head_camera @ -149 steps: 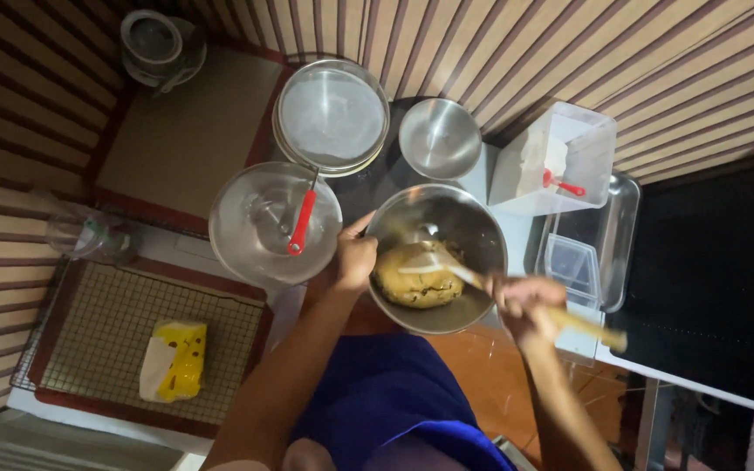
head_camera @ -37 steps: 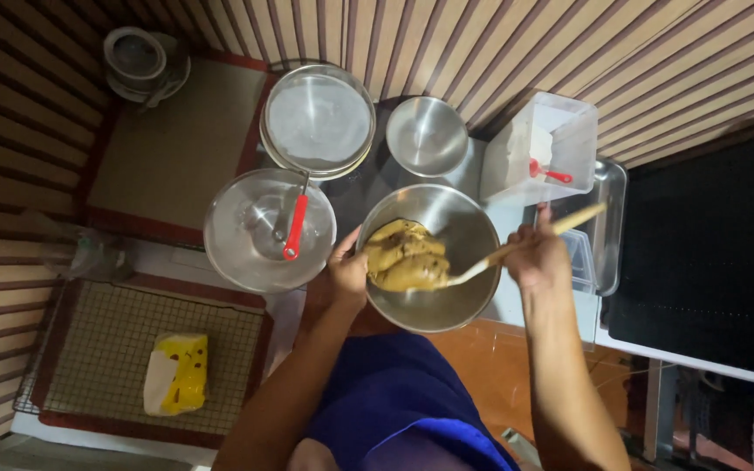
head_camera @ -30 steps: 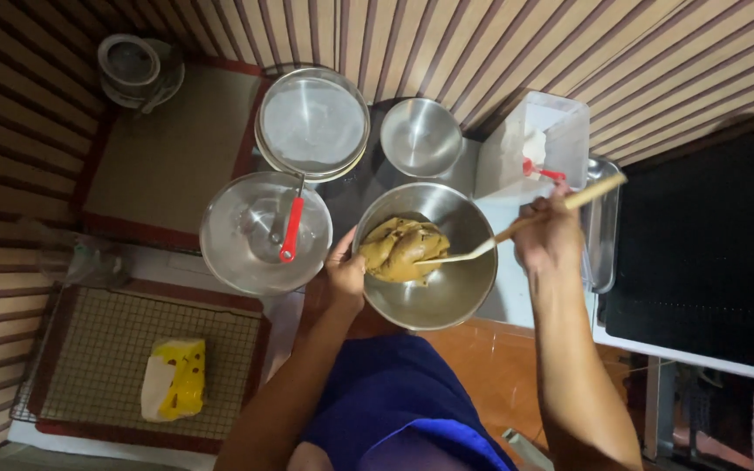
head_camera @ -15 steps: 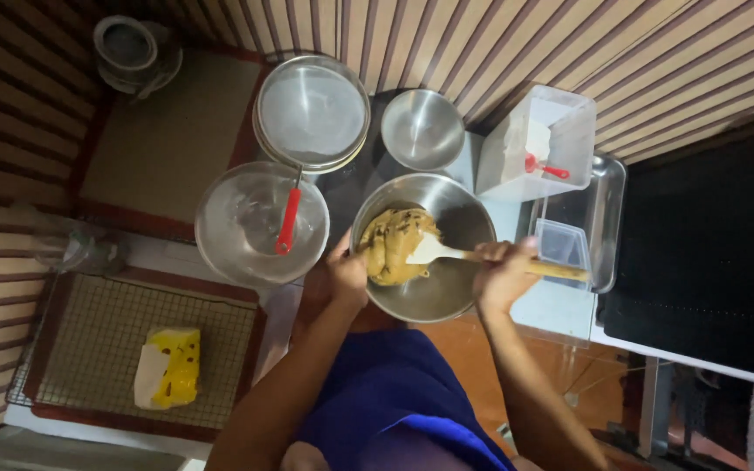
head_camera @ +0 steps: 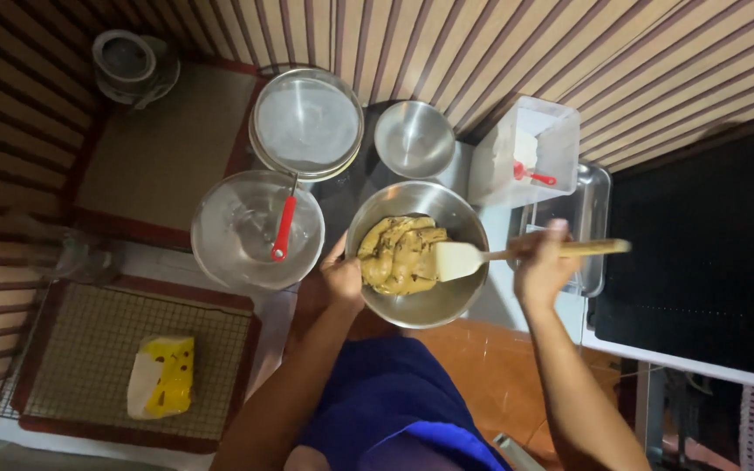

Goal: Folding chocolate chips into cookie dough using a spatula in a metal mixing bowl.

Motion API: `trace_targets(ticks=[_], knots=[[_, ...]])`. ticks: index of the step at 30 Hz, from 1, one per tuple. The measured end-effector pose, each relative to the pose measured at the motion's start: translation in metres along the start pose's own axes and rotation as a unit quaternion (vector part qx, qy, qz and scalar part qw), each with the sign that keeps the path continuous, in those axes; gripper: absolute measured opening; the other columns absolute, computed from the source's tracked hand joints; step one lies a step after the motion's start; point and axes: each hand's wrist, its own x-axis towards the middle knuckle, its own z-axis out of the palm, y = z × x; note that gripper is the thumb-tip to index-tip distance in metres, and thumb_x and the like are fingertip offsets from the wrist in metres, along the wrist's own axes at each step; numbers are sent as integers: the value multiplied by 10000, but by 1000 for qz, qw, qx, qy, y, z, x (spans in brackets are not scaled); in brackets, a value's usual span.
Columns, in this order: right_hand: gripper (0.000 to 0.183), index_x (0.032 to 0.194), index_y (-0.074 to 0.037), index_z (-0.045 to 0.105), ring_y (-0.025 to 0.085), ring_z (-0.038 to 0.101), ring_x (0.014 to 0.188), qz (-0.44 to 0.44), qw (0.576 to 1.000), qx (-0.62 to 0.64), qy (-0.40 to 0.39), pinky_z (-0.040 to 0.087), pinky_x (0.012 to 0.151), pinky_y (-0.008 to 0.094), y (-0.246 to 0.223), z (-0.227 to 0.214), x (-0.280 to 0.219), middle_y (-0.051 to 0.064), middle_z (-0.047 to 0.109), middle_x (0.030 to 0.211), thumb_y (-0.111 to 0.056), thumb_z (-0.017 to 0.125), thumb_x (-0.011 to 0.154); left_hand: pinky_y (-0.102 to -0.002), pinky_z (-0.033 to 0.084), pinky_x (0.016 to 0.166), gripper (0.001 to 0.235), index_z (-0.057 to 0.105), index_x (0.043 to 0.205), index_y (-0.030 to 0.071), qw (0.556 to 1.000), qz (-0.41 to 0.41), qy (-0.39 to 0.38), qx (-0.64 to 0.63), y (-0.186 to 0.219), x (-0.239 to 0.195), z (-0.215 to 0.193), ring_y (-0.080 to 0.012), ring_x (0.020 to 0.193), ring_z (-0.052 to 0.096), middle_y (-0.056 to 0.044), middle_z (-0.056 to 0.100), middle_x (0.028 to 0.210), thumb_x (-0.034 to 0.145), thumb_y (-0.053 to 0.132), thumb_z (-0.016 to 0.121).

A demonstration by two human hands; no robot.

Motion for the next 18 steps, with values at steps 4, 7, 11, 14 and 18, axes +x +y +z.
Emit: trace_targets(ticks=[4, 7, 11, 14, 18], knots=[[447, 899, -161, 541, 244, 612, 480, 75, 965, 236, 84, 577, 540, 408, -25, 10, 12, 45, 502, 565, -431, 709, 1213, -463, 717, 880, 767, 842, 1386, 2, 999, -26, -4, -29, 5, -6, 0, -341, 1027, 838, -286, 849, 1160, 718, -227, 545], [557, 728, -197, 573, 209, 655, 460, 110, 960, 246, 73, 566, 496, 347, -17, 43, 1, 4, 534, 524, -501, 685, 1182, -450, 711, 878, 790, 846, 1393, 29, 1000, -24, 3, -16, -9, 1, -1, -307, 1043, 827, -266, 851, 1171, 718, -236, 532], [503, 786, -107, 629, 213, 689, 463, 5, 992, 94, 79, 515, 455, 310, 33, 65, -29, 106, 647, 562, -336, 664, 1232, -455, 675, 946, 772, 856, 1367, -2, 1000, 19, -4, -15, -5, 1, 0, -269, 1100, 793, -268, 856, 1214, 689, -236, 569], [597, 712, -76, 680, 233, 679, 455, -78, 997, 7, 1, 514, 473, 323, 34, 42, -23, 133, 658, 549, -276, 628, 1271, -470, 677, 947, 769, 849, 1367, -20, 999, 13, -5, -40, 0, 2, 1, -291, 1089, 794, -273, 850, 1201, 689, -245, 563], [518, 775, -10, 679, 254, 673, 483, -123, 990, 1, -65, 537, 508, 362, 12, 27, -5, 163, 652, 570, -172, 647, 1267, -463, 682, 919, 746, 854, 1350, -20, 1000, 4, -1, -24, 6, 1, 4, -315, 1058, 801, -286, 846, 1166, 728, -264, 524]])
